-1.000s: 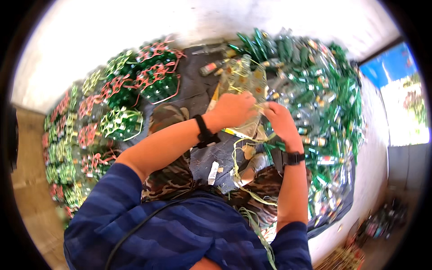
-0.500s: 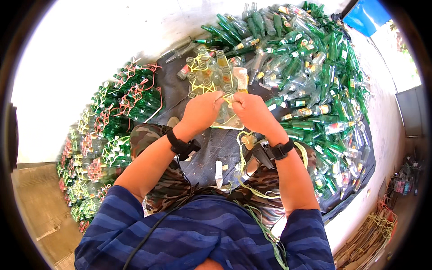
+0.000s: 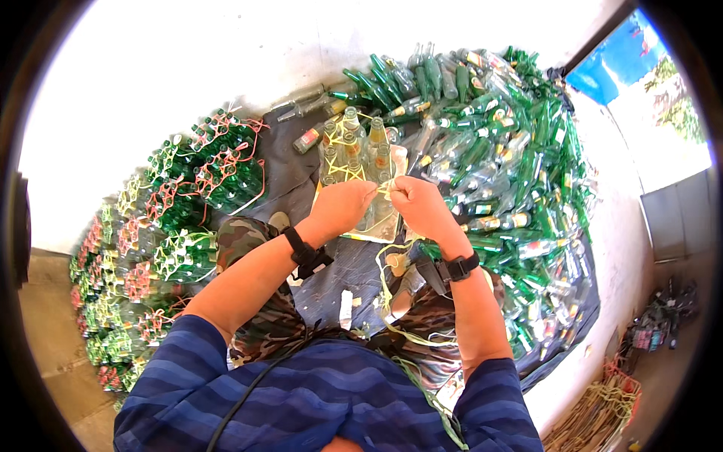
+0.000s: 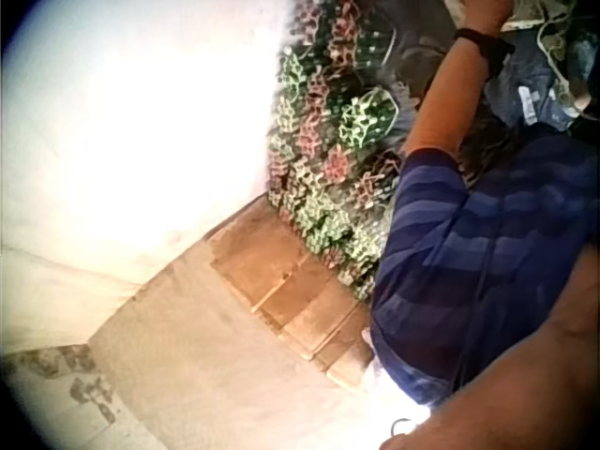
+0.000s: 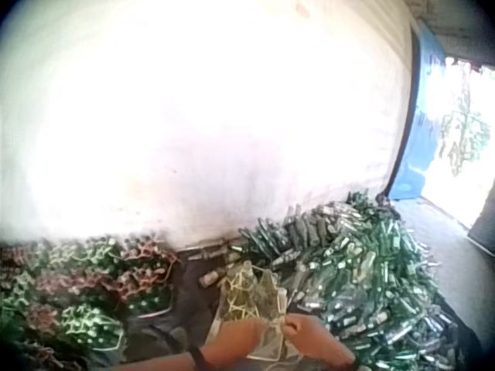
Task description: The person unties a bundle of green glass bottles secured with yellow string and places them on a cardboard sheet. They then pick up individual bottles from a large pile and arrange them in rows on the sheet.
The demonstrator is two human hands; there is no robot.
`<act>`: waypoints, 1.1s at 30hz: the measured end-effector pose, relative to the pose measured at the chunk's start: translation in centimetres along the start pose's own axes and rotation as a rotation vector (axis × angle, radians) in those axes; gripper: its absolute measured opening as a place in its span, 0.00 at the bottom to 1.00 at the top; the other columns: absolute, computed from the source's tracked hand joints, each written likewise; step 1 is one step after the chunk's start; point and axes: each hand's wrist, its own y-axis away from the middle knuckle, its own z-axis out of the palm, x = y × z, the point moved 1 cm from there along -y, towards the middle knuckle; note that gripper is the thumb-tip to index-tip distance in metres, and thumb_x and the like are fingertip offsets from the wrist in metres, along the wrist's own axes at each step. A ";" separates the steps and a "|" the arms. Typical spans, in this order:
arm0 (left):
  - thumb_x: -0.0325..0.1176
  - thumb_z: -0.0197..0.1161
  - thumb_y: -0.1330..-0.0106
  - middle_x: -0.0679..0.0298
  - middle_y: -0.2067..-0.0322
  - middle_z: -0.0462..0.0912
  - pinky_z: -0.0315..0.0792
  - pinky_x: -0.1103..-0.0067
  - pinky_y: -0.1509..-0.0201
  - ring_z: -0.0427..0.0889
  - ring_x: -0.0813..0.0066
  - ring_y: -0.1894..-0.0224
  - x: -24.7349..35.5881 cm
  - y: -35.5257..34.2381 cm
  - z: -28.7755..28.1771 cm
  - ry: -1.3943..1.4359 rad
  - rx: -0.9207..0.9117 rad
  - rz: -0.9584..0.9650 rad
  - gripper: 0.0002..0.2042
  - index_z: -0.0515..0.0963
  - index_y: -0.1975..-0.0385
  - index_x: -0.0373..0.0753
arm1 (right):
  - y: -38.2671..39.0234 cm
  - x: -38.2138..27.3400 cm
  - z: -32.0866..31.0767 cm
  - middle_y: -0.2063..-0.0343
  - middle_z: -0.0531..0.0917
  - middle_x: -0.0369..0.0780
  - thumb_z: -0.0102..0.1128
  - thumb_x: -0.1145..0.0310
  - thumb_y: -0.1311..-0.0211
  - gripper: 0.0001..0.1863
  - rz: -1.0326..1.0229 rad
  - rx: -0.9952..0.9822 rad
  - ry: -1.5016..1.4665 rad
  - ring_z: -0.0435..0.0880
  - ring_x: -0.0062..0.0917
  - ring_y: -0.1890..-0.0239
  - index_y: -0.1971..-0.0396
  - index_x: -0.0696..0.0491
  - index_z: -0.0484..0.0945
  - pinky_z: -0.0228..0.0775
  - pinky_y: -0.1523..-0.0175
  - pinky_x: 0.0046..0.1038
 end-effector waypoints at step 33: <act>0.42 0.56 0.28 0.52 0.65 0.86 0.78 0.55 0.56 0.86 0.47 0.60 -0.8 -0.7 -0.1 -0.002 -0.100 -0.021 0.12 0.79 0.61 0.39 | -7.7 5.8 0.0 0.75 0.78 0.31 0.63 0.69 0.38 0.09 0.150 -0.112 -0.152 0.74 0.16 0.69 0.66 0.60 0.80 0.68 0.62 0.25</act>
